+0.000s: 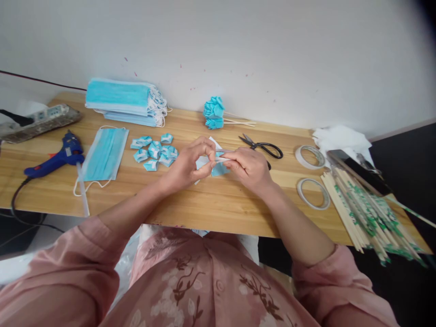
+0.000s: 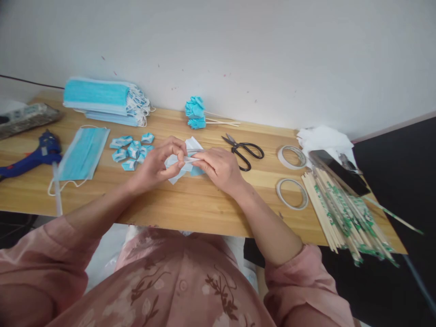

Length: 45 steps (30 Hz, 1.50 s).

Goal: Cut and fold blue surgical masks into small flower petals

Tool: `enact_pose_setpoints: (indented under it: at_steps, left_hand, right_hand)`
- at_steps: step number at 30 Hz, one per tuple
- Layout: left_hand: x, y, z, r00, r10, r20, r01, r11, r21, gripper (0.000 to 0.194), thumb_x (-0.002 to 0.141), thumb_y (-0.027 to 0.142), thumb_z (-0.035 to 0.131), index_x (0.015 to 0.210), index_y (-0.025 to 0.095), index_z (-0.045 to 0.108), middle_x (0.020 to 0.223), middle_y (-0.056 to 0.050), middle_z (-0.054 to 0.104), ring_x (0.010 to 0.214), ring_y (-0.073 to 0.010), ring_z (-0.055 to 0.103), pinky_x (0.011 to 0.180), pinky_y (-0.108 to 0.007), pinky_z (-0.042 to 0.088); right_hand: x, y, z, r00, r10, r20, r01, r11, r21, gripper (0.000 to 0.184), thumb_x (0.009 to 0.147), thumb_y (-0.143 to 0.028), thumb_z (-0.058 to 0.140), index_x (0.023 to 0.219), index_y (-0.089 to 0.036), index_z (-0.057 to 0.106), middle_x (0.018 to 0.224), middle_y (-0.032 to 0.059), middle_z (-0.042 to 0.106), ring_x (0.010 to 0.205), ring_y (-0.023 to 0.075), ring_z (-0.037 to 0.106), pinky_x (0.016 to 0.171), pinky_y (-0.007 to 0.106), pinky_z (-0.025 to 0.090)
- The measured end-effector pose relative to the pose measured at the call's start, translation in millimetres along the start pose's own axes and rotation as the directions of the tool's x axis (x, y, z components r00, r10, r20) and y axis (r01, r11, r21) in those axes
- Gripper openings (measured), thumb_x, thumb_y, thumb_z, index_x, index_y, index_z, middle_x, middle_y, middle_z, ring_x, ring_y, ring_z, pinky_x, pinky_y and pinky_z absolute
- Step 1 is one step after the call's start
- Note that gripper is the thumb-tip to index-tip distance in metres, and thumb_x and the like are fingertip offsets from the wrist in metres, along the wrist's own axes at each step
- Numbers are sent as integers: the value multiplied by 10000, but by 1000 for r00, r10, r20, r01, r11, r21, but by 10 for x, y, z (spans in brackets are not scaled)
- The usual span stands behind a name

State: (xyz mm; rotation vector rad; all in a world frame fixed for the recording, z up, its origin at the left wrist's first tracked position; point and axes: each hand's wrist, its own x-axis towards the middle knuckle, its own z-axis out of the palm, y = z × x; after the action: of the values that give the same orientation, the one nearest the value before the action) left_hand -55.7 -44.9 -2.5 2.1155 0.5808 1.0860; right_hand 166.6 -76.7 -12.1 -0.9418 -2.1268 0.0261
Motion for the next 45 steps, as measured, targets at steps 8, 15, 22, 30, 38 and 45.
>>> enact_pose_setpoints:
  at_steps: [8,15,22,30,38,45]
  left_hand:
    - [6,-83,45,942,-333,-35,282,847,-451,313,852,439,732,783,205,535,783,6,511,632,-102,420,599,-264,366]
    - [68,-154,25,821,-567,-61,387,633,-670,251,840,344,717,736,187,551,615,34,460,546,-81,401,519,-230,314]
    - [118,-108,32,748,-664,-15,418,488,-766,331,980,158,508,649,157,525,610,2,503,539,-75,434,529,-212,364]
    - [148,-75,4,723,-691,0,357,373,-856,372,1013,101,446,658,144,548,615,-18,546,570,-95,504,588,-224,414]
    - [145,-99,-9,713,-700,-29,291,334,-896,317,1006,92,493,711,121,603,678,-20,570,625,-98,545,591,-221,403]
    - [161,-89,0,706,-707,-36,279,324,-904,377,1012,72,484,655,124,591,656,-15,552,609,-90,512,605,-221,400]
  right_hand:
    - [37,179,-140,973,228,34,-227,973,-26,444,1074,-509,458,1098,-204,779,1004,96,811,904,222,735,831,346,524]
    - [58,407,-590,579,796,179,-442,490,-751,395,1002,-365,561,1309,-172,719,1088,199,802,952,362,748,733,385,478]
    - [-187,451,-552,549,806,221,-387,480,-787,484,955,-279,544,1418,-154,610,1170,228,770,1009,371,740,760,397,491]
    - [-128,336,-706,515,840,174,-853,481,201,663,819,-380,680,1449,-218,551,851,44,684,778,242,682,692,394,589]
    - [279,-405,-415,529,554,643,-751,-47,659,565,750,-660,772,1023,-170,702,624,0,617,462,121,510,353,223,392]
    - [253,-395,-201,460,483,745,-786,-169,595,616,687,-664,839,986,-135,732,628,23,664,457,107,529,334,195,405]
